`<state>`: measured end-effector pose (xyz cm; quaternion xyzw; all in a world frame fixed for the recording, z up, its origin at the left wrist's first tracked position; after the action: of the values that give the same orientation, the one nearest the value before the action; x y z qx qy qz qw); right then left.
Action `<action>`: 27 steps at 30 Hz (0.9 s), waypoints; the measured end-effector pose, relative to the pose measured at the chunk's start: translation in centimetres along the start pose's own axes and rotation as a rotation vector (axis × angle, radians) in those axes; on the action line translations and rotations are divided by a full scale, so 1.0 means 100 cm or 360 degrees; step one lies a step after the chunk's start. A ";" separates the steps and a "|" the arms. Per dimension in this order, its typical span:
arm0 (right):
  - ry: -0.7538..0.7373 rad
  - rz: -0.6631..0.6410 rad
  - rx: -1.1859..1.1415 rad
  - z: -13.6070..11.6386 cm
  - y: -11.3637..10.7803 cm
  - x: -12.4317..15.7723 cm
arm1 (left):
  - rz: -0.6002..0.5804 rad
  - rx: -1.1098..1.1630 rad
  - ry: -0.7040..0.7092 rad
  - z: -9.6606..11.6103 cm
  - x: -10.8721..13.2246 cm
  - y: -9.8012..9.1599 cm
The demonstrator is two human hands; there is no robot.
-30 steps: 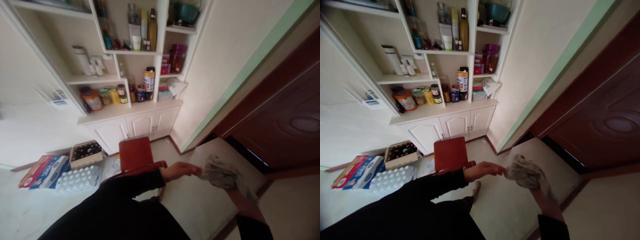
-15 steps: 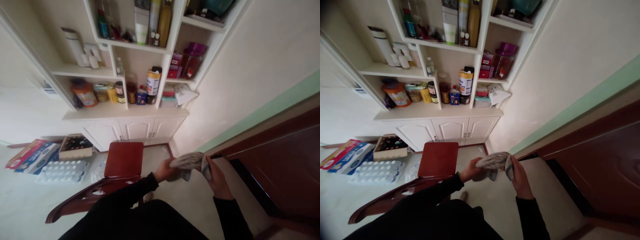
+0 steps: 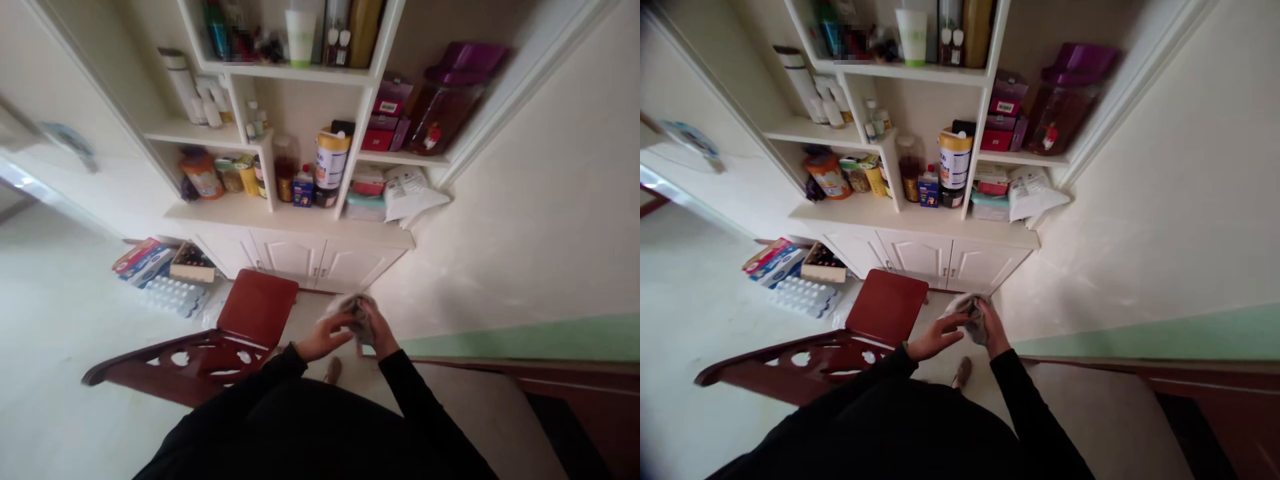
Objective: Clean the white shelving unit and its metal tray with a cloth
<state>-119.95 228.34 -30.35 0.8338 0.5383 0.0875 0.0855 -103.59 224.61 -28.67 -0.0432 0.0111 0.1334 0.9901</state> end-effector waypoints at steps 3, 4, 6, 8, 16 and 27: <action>0.0010 0.0111 -0.0037 -0.016 -0.050 -0.043 | 0.0271 0.0145 -0.0182 -0.016 -0.009 -0.023; -0.0013 0.0147 -0.0011 -0.024 -0.060 -0.062 | 0.0386 0.0167 -0.0227 -0.021 -0.007 -0.032; -0.0129 0.0201 0.0158 -0.046 -0.067 -0.105 | 0.0591 0.0219 -0.0278 -0.027 0.000 -0.046; -0.0365 0.0239 0.0466 -0.073 -0.060 -0.149 | 0.0756 0.0270 -0.0305 -0.031 0.012 -0.057; -0.0875 -0.0023 0.1494 -0.078 0.046 -0.286 | 0.1261 0.0315 -0.0470 -0.058 0.051 -0.127; -0.0353 -0.0958 0.2474 0.012 0.216 -0.407 | 0.1209 0.0124 -0.0309 -0.052 -0.010 -0.281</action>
<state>-117.08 182.41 -28.54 0.4798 0.6333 -0.4172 -0.4412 -97.18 196.87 -31.48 0.0145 -0.0623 0.4933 0.8675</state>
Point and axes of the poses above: each hand's wrist, its own x-axis away from the middle knuckle, its own y-axis out of the palm, z = x × y, the point moved 10 cm from there along -x, towards the middle knuckle, and after that the axes turned 14 degrees about -z, right-handed, at the moved point
